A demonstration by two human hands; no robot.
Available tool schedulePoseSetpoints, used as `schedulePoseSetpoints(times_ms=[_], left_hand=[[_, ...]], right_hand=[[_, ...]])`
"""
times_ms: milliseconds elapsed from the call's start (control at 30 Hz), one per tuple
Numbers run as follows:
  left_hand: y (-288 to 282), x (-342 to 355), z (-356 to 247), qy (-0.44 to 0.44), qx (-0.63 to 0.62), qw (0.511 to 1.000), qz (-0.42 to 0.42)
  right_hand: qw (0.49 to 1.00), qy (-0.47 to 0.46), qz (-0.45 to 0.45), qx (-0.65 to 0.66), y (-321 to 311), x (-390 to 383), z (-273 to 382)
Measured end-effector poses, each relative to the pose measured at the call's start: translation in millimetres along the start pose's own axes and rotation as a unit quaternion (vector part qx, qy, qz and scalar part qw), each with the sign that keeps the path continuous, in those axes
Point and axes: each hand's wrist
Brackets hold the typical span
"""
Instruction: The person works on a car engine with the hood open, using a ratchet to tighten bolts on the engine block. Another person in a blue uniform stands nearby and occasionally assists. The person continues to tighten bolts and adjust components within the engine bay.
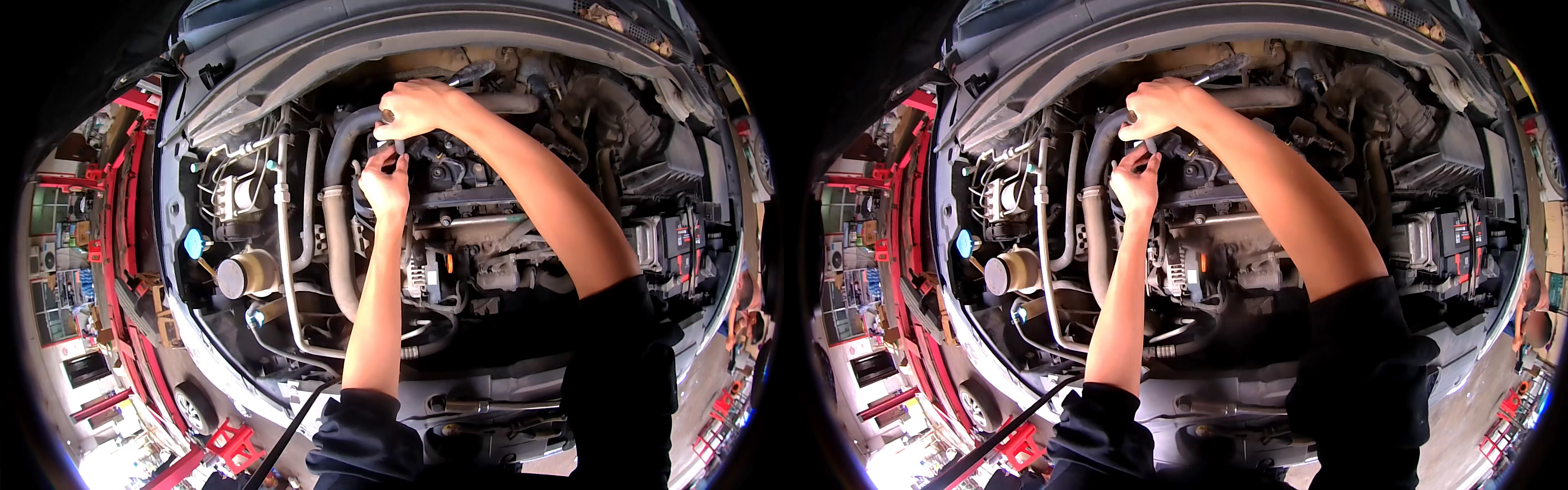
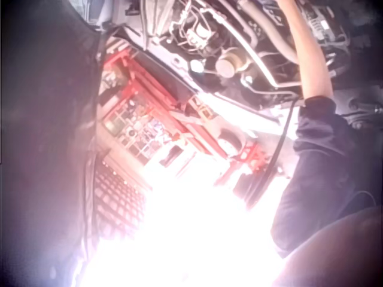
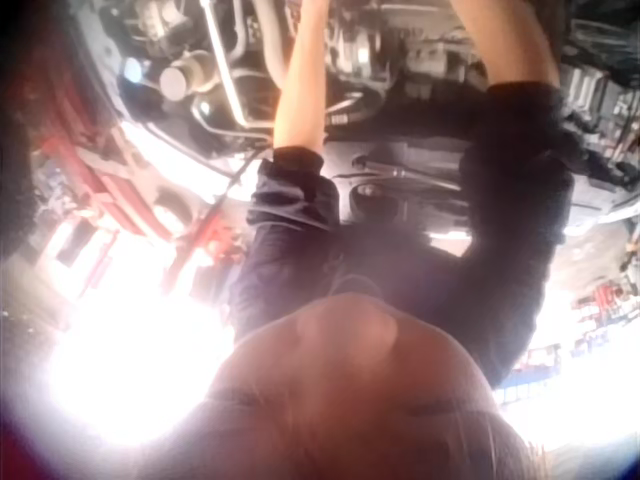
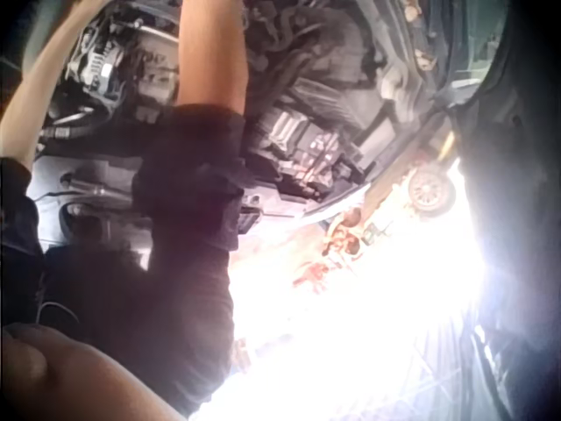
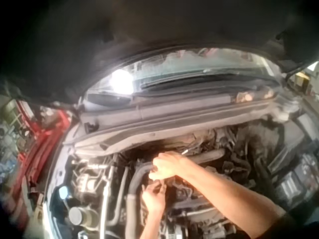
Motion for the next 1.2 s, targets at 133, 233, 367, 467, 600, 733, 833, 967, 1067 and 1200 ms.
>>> schedulePoseSetpoints(times_ms=[133, 233, 367, 467, 600, 733, 833, 967, 1067, 1200], left_hand=[[-2, -1, -7, -0.011, -0.006, 1.000, 0.008], [2, 1, -2, 0.012, -0.002, 1.000, 0.017], [0, -1, 1, 0.063, 0.098, 0.993, 0.025], [-1, 0, -3, 0.087, 0.088, 0.992, -0.003], [2, 6, -5, 0.090, -0.084, 0.992, 0.006], [1, 5, -25, 0.089, -0.096, 0.991, -0.015], [-2, 15, -11, 0.174, -0.030, 0.981, -0.079], [-14, 14, -3, 0.109, 0.037, 0.993, 0.016], [-10, 20, -4, 0.140, 0.054, 0.988, 0.021], [-14, 27, -2, 0.120, -0.032, 0.990, 0.061]], right_hand=[[0.999, 0.039, 0.009, -0.017, -1, 5, 12], [0.997, 0.061, 0.012, -0.048, 1, 7, 19], [0.980, 0.177, 0.087, 0.021, 1, 3, 37], [0.980, 0.189, 0.033, 0.049, 18, 9, 38], [0.968, 0.244, 0.004, 0.053, 23, 15, 51], [0.934, 0.266, 0.109, 0.211, 11, 12, 59], [0.959, 0.222, 0.031, 0.175, 23, 6, 63], [0.994, 0.103, 0.033, 0.018, 14, -10, 44], [0.997, 0.000, 0.024, -0.075, 7, -14, 18], [0.994, 0.048, 0.028, -0.092, 9, 3, 24]])
Point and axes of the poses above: each hand's wrist, its own x-axis towards the middle knuckle, its own y-axis out of the palm, z = x × y, and after that the axes turned 11 degrees about z, right-handed
